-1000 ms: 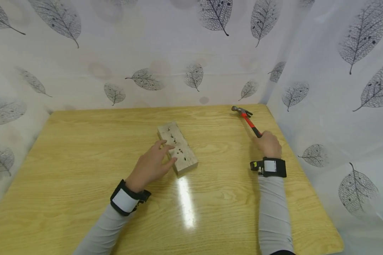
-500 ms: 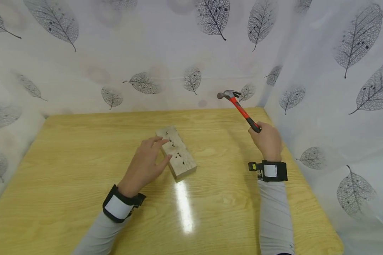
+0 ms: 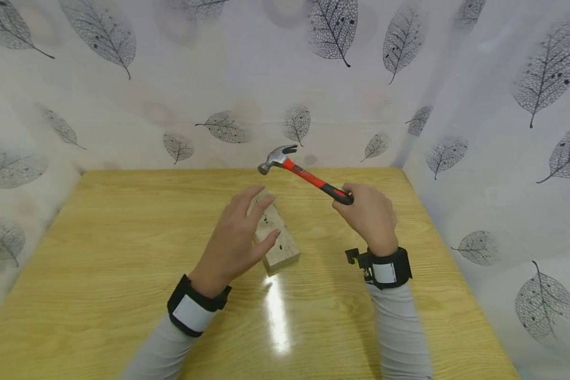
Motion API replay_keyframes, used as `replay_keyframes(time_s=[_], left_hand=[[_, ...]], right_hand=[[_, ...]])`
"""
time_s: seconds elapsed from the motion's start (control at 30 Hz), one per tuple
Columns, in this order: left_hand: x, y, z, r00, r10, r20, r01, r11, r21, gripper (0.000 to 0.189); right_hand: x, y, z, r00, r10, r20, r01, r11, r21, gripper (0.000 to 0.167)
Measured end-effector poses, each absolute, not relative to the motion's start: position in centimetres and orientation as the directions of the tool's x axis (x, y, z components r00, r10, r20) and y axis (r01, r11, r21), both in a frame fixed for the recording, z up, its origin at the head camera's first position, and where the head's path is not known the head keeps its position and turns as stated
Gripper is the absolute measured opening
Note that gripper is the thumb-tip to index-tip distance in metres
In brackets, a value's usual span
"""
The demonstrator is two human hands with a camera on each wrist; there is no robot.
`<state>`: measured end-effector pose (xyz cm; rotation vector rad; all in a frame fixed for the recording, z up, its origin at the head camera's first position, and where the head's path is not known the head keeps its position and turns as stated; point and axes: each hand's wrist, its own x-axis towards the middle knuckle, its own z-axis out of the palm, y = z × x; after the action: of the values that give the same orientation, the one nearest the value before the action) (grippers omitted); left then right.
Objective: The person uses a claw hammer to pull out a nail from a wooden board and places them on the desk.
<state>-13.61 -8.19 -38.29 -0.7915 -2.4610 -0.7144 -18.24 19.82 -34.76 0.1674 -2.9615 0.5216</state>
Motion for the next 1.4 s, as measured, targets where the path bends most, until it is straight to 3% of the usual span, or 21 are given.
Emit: replay_keyframes(time_s=[0.17, 0.4, 0.5, 0.67, 0.77, 0.97, 1.13, 1.33, 1.4], left_hand=[[-14.5, -6.9, -38.3, -0.7, 0.443, 0.561, 0.636, 0.744, 0.206, 0.071], [-15.0, -7.0, -39.1, -0.716, 0.447, 0.536, 0.59, 0.799, 0.121, 0.077], [-15.2, -7.3, -39.3, -0.729, 0.429, 0.534, 0.561, 0.821, 0.107, 0.069], [-15.4, -7.8, -39.3, -0.743, 0.385, 0.548, 0.509, 0.856, 0.089, 0.036], [-15.7, -8.2, -39.5, -0.756, 0.39, 0.526, 0.512, 0.853, 0.103, 0.026], [-16.5, -8.9, -40.2, -0.819, 0.429, 0.381, 0.53, 0.819, 0.219, 0.036], [-16.7, -9.4, -40.5, -0.851, 0.434, 0.296, 0.506, 0.828, 0.239, 0.032], [-16.8, -9.7, -40.7, -0.873, 0.422, 0.243, 0.477, 0.84, 0.256, 0.027], [-16.9, -9.8, -40.8, -0.877, 0.421, 0.232, 0.474, 0.838, 0.271, 0.025]], right_hand=[[-17.6, 16.5, -34.0, -0.981, -0.159, 0.113, -0.187, 0.934, -0.306, 0.009], [-17.2, 13.3, -32.9, -0.953, -0.299, 0.049, -0.301, 0.919, -0.254, 0.007], [-17.0, 12.3, -32.7, -0.941, -0.338, 0.034, -0.335, 0.907, -0.256, 0.008], [-16.7, 11.3, -32.9, -0.938, -0.345, 0.018, -0.338, 0.906, -0.255, 0.01], [-16.6, 11.0, -33.4, -0.935, -0.356, -0.002, -0.344, 0.906, -0.248, 0.008], [-16.9, 10.4, -34.2, -0.918, -0.396, -0.008, -0.382, 0.891, -0.245, 0.012], [-17.3, 10.0, -34.6, -0.899, -0.437, -0.004, -0.42, 0.867, -0.267, 0.017], [-17.9, 10.5, -34.5, -0.866, -0.498, 0.052, -0.484, 0.806, -0.339, 0.038], [-17.9, 11.1, -34.3, -0.861, -0.501, 0.088, -0.493, 0.78, -0.386, 0.038]])
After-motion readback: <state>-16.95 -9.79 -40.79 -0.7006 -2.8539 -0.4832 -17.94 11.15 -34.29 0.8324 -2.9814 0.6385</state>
